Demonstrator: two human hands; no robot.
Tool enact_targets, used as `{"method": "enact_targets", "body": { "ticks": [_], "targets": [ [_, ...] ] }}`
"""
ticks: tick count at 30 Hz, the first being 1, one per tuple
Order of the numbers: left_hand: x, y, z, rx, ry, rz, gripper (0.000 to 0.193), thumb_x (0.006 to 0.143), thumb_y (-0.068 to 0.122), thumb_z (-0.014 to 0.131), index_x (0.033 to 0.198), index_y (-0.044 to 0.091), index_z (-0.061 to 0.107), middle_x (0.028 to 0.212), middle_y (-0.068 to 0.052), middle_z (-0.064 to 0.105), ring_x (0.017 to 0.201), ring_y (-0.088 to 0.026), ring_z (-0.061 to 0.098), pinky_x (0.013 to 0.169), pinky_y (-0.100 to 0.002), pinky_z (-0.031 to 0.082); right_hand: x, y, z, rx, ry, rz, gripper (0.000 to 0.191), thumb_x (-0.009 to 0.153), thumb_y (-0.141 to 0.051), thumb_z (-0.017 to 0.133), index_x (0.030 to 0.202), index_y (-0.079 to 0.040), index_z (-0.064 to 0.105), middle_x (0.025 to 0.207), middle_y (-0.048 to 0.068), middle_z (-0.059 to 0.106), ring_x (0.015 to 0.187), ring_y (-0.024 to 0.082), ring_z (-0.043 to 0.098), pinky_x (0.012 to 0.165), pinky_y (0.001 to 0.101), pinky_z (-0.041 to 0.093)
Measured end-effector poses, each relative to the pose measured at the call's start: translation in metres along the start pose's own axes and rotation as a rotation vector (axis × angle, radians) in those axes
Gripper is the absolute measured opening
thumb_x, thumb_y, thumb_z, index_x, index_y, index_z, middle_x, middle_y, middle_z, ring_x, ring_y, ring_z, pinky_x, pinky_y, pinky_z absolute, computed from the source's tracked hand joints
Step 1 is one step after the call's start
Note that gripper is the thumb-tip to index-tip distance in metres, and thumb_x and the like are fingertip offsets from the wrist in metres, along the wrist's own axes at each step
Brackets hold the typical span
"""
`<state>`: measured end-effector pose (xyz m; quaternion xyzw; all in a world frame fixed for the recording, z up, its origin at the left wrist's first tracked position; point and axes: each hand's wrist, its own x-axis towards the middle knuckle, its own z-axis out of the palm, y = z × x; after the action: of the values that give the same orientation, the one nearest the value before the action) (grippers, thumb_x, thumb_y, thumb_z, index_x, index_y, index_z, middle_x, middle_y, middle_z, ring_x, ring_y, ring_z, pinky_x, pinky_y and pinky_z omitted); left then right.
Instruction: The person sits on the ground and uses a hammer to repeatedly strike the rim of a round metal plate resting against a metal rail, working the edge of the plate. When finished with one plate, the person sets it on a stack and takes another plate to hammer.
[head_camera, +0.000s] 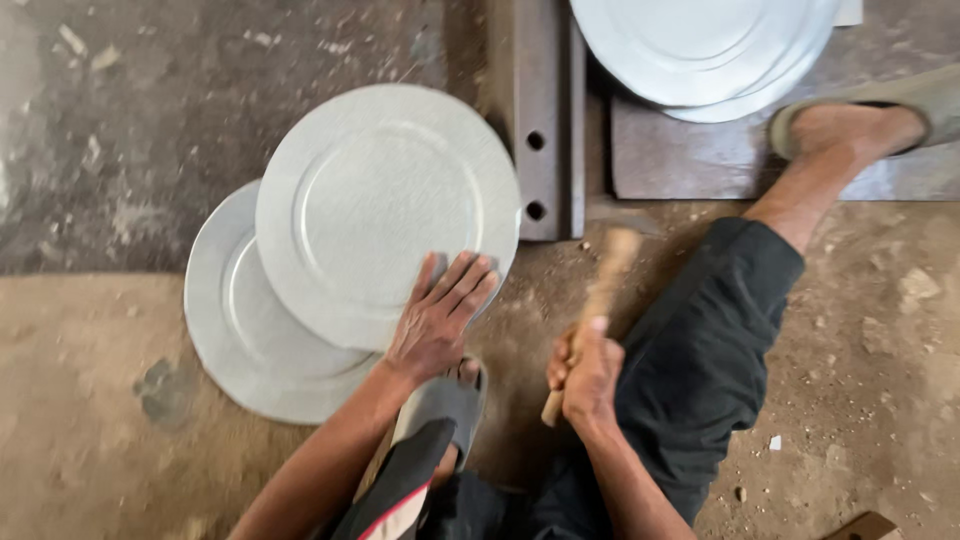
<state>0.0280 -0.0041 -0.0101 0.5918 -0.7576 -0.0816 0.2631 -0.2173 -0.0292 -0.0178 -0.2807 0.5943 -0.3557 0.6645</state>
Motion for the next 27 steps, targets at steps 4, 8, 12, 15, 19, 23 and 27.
{"method": "enact_targets", "body": {
  "ticks": [4,8,12,15,19,23,27],
  "targets": [
    [-0.002,-0.001,0.003,-0.044,-0.011,-0.015,0.071,0.085,0.000,0.057,0.154,0.011,0.046,0.164,-0.005,0.041,0.156,-0.025,0.032,0.130,-0.057,0.014,-0.011,-0.003,0.007,0.010,-0.088,0.132,0.054,0.105,-0.053,0.043,0.082,-0.004,0.051,0.063,0.002,0.048,0.043,0.012,0.043,0.038,0.0295,0.038],
    [-0.002,0.000,0.001,-0.128,0.033,0.021,0.070,0.086,0.004,0.060,0.154,0.010,0.043,0.162,-0.006,0.040,0.154,-0.026,0.031,0.128,-0.058,0.013,-0.008,0.005,0.004,0.235,0.016,0.118,0.054,0.103,-0.054,0.042,0.080,-0.006,0.052,0.060,0.001,0.048,0.039,0.012,0.042,0.034,0.0297,0.035],
    [0.002,-0.001,-0.004,-0.012,-0.047,0.007,0.073,0.083,-0.003,0.055,0.153,0.012,0.047,0.163,-0.005,0.044,0.156,-0.023,0.034,0.131,-0.055,0.015,0.003,0.024,-0.004,-0.075,0.001,0.127,0.047,0.102,-0.044,0.047,0.077,-0.004,0.052,0.059,0.005,0.052,0.039,0.016,0.046,0.035,0.0327,0.039],
    [0.001,-0.002,-0.009,-0.052,0.002,0.066,0.071,0.084,0.015,0.060,0.153,0.010,0.046,0.162,-0.008,0.043,0.155,-0.025,0.033,0.130,-0.056,0.015,0.005,0.035,-0.014,-0.117,-0.005,-0.047,0.048,0.106,-0.043,0.047,0.079,-0.003,0.052,0.060,0.004,0.051,0.043,0.015,0.049,0.038,0.0317,0.041],
    [-0.002,-0.002,-0.012,-0.092,-0.047,0.024,0.071,0.087,0.024,0.063,0.153,0.006,0.045,0.162,-0.010,0.043,0.155,-0.028,0.032,0.128,-0.057,0.014,0.012,0.036,-0.017,-0.436,-0.099,-0.457,0.051,0.113,-0.041,0.049,0.076,-0.006,0.050,0.058,0.004,0.049,0.049,0.014,0.047,0.043,0.0323,0.035],
    [-0.003,-0.002,-0.009,-0.035,-0.027,0.058,0.067,0.088,0.017,0.062,0.153,0.010,0.047,0.162,-0.007,0.045,0.155,-0.026,0.034,0.129,-0.056,0.015,0.011,0.019,-0.008,-0.127,-0.002,0.136,0.049,0.106,-0.044,0.044,0.080,-0.003,0.051,0.062,0.003,0.052,0.043,0.013,0.044,0.037,0.0316,0.036],
    [-0.006,-0.003,-0.007,-0.152,-0.012,0.052,0.067,0.088,0.016,0.062,0.152,0.006,0.044,0.161,-0.011,0.041,0.152,-0.029,0.032,0.126,-0.058,0.013,-0.003,0.006,0.002,0.226,-0.062,0.130,0.049,0.105,-0.049,0.043,0.086,-0.005,0.051,0.064,0.001,0.051,0.044,0.012,0.044,0.040,0.0304,0.038]
  ]
}}
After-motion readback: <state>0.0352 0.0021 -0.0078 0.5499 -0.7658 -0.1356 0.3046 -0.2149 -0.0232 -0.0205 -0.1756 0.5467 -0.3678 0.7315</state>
